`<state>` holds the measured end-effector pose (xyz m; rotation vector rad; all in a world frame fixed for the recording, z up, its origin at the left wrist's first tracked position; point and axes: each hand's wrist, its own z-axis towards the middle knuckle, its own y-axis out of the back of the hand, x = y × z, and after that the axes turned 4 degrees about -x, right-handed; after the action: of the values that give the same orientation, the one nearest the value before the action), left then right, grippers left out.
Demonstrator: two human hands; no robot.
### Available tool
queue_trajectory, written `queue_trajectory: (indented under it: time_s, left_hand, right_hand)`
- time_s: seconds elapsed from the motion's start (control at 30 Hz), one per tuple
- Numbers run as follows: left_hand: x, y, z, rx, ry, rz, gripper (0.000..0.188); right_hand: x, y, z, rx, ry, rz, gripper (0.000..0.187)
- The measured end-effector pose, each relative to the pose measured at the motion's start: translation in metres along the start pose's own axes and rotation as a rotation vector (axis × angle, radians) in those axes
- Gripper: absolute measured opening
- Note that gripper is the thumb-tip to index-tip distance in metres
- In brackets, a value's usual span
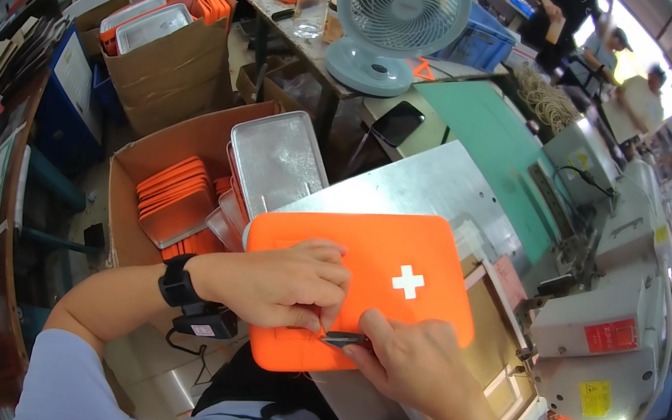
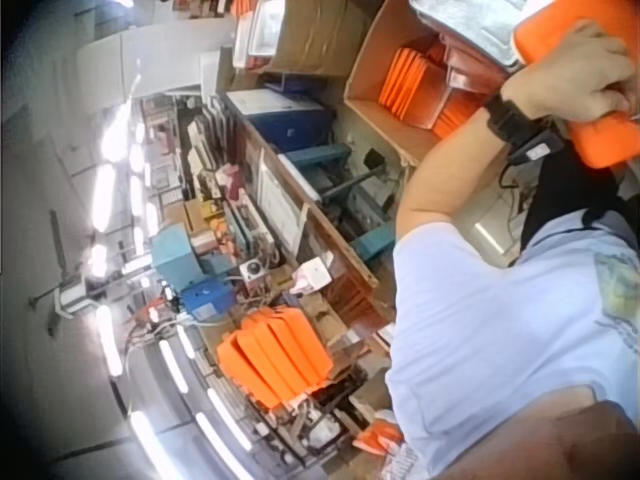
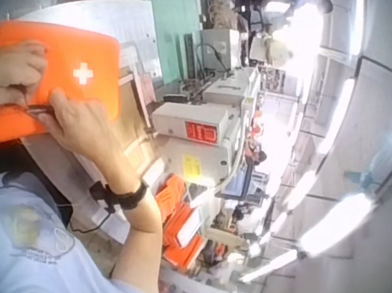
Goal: Preparing and aligning components for an industrial sewing machine to assemble first-aid medical pouches.
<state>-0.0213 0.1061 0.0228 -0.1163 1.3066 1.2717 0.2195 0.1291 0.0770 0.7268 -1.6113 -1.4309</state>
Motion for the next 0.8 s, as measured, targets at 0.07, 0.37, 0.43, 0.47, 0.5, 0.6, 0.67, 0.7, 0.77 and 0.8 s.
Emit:
queue_trajectory:
  time_s: [0.07,0.37,0.43,0.47,0.5,0.6,0.67,0.7,0.77,0.8]
  left_hand:
    - [-0.0006,0.0003,0.0,-0.003,0.002,0.0,0.007]
    - [0.0031,-0.0027,-0.0006,-0.054,-0.045,-0.001,0.007]
    - [0.0019,-0.0016,-0.0005,-0.034,-0.025,0.004,0.008]
    - [0.0006,-0.0007,-0.001,-0.018,-0.007,0.008,0.008]
    - [-0.0003,0.0001,-0.0012,-0.001,0.01,0.013,0.008]
    - [-0.0004,0.0002,-0.0009,0.008,0.006,-0.001,0.008]
    - [0.0013,0.0016,-0.001,0.001,-0.022,-0.035,0.009]
    - [0.0024,0.0021,-0.001,-0.004,-0.037,-0.051,0.009]
    - [0.0044,0.0022,-0.0018,-0.034,-0.051,-0.089,0.008]
    - [0.0052,0.0023,-0.0022,-0.05,-0.057,-0.11,0.008]
  right_hand:
    - [0.0003,0.0002,0.0004,0.004,0.006,-0.016,0.03]
    - [0.0035,0.0007,0.0029,0.021,0.012,-0.038,0.03]
    - [0.0065,0.0016,0.0064,0.038,0.017,-0.052,0.03]
    - [0.0063,0.0012,0.0066,0.041,0.018,-0.048,0.03]
    - [0.0063,0.001,0.0068,0.043,0.019,-0.046,0.029]
    - [0.0044,-0.0011,0.0056,0.034,0.031,-0.037,0.028]
    - [0.0023,-0.0018,0.0051,0.028,0.04,-0.026,0.028]
    - [0.0011,-0.0014,0.0051,0.027,0.042,-0.02,0.028]
    - [0.0003,-0.0011,0.0046,0.015,0.039,-0.005,0.029]
    - [0.0006,-0.0018,0.0041,0.005,0.033,0.006,0.029]
